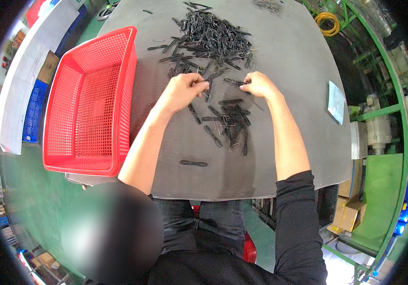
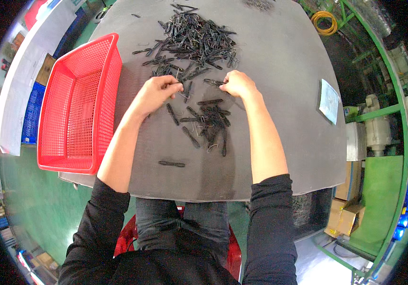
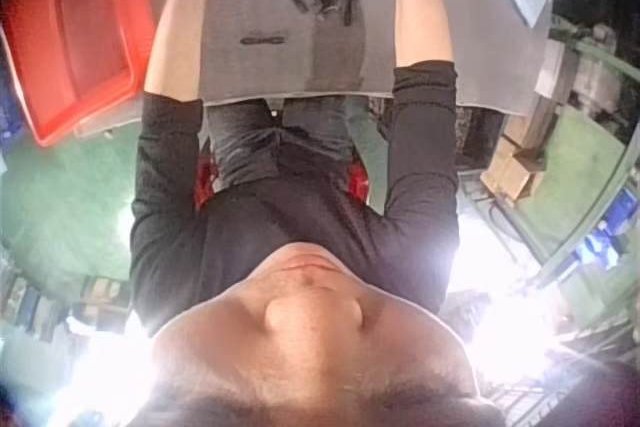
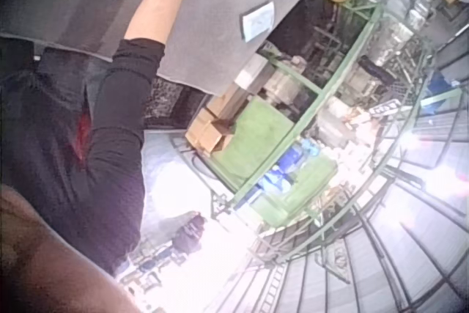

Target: The person sorts small metal fasteners on a table, separating dark and silver pieces by hand. They place the dark fasteners into a red basket and the silver fasteners into a yellow basket, working alongside another person.

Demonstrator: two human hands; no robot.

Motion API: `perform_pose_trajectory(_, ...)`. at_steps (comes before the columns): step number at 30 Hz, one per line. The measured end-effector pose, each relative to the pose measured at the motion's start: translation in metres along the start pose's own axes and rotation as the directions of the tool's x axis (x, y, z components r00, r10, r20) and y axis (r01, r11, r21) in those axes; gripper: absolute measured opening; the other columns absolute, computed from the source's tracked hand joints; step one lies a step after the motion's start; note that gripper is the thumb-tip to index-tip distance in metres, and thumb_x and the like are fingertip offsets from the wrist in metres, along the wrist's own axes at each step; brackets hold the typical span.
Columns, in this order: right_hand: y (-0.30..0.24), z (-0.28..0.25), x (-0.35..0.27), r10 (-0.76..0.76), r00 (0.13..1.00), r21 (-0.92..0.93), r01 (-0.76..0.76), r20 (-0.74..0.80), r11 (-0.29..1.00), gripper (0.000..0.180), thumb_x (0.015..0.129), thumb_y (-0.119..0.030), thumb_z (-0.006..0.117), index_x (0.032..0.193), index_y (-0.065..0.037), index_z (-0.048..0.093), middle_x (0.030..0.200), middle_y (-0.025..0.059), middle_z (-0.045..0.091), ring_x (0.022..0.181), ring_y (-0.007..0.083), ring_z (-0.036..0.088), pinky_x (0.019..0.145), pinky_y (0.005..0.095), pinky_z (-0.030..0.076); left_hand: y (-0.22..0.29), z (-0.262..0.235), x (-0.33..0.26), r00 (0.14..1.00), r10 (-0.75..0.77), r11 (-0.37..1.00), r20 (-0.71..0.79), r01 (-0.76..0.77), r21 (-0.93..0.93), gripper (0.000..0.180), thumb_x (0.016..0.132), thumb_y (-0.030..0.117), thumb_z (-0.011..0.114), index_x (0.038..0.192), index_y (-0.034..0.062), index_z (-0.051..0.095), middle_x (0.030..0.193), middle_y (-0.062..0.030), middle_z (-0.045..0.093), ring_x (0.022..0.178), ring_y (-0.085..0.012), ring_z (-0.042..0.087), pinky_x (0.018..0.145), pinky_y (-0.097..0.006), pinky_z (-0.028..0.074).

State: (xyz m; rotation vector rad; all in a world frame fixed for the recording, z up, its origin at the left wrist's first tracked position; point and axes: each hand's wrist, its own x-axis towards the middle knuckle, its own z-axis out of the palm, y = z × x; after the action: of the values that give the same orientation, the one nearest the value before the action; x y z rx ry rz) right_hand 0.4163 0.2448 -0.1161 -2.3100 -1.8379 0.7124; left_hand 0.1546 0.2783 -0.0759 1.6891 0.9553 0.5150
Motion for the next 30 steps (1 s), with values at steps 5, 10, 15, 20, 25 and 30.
perform_pose_trajectory(5,-0.023,-0.021,-0.024,0.141,0.974,0.407,-0.202,0.176,0.891,0.036,0.074,-0.034,0.072,0.095,-0.004,0.065,0.083,0.0084,0.065,0.08,0.0126,0.058,0.067,0.0297,0.047,0.024,-0.019,-0.037,0.99,-0.108,0.871,-0.091,0.05,-0.488,0.02,0.088,0.024,0.057,0.088,0.006,0.065,0.06,0.0072,0.046,0.049,-0.0004,0.033,0.044,-0.017,0.024)
perform_pose_trajectory(10,-0.126,-0.042,-0.049,-0.245,0.969,0.45,0.229,-0.022,0.864,0.03,0.079,-0.029,0.068,0.094,-0.004,0.063,0.075,0.0024,0.058,0.068,0.0099,0.05,0.059,0.0279,0.041,0.081,-0.064,-0.102,0.792,0.087,0.883,-0.604,-0.342,-0.321,0.02,0.088,0.022,0.056,0.082,0.0047,0.065,0.058,0.0081,0.043,0.05,0.001,0.031,0.045,-0.016,0.022)
perform_pose_trajectory(15,-0.232,-0.049,-0.046,-0.395,0.891,0.065,0.418,-0.223,0.906,0.03,0.076,-0.027,0.067,0.096,-0.004,0.064,0.09,0.0134,0.066,0.085,0.0237,0.061,0.077,0.0358,0.046,0.051,-0.117,-0.114,0.876,0.159,0.987,-0.454,-0.126,0.103,0.026,0.084,0.027,0.057,0.084,0.0022,0.065,0.062,0.0049,0.048,0.051,-0.0038,0.037,0.045,-0.021,0.027)
perform_pose_trajectory(20,-0.168,-0.046,-0.032,-0.012,0.984,-0.146,-0.015,-0.18,0.989,0.031,0.079,-0.034,0.061,0.102,-0.014,0.065,0.105,0.0102,0.064,0.102,0.028,0.059,0.089,0.04,0.046,0.049,-0.068,-0.122,0.977,0.018,0.992,-0.214,-0.044,-0.117,0.024,0.082,0.026,0.057,0.083,0.0049,0.067,0.06,0.0015,0.051,0.054,-0.0082,0.045,0.051,-0.024,0.036)
perform_pose_trajectory(25,-0.11,-0.038,-0.053,0.154,0.978,-0.083,-0.166,-0.141,0.983,0.024,0.081,-0.034,0.058,0.097,-0.019,0.068,0.103,0.0086,0.065,0.103,0.0246,0.059,0.088,0.0393,0.045,-0.04,-0.001,-0.071,0.951,-0.013,0.948,-0.309,0.11,0.298,0.025,0.08,0.029,0.058,0.082,0.006,0.069,0.063,-0.0055,0.061,0.062,-0.0134,0.057,0.061,-0.03,0.045)
perform_pose_trajectory(30,-0.084,-0.034,-0.061,0.119,0.98,0.059,-0.111,-0.159,0.992,0.021,0.081,-0.034,0.058,0.091,-0.019,0.07,0.102,0.0081,0.066,0.1,0.0258,0.06,0.086,0.0394,0.045,-0.054,-0.013,-0.072,0.956,-0.099,0.968,-0.277,0.157,0.195,0.024,0.08,0.028,0.057,0.089,0.0093,0.069,0.07,-0.0092,0.064,0.068,-0.0198,0.062,0.068,-0.033,0.048)
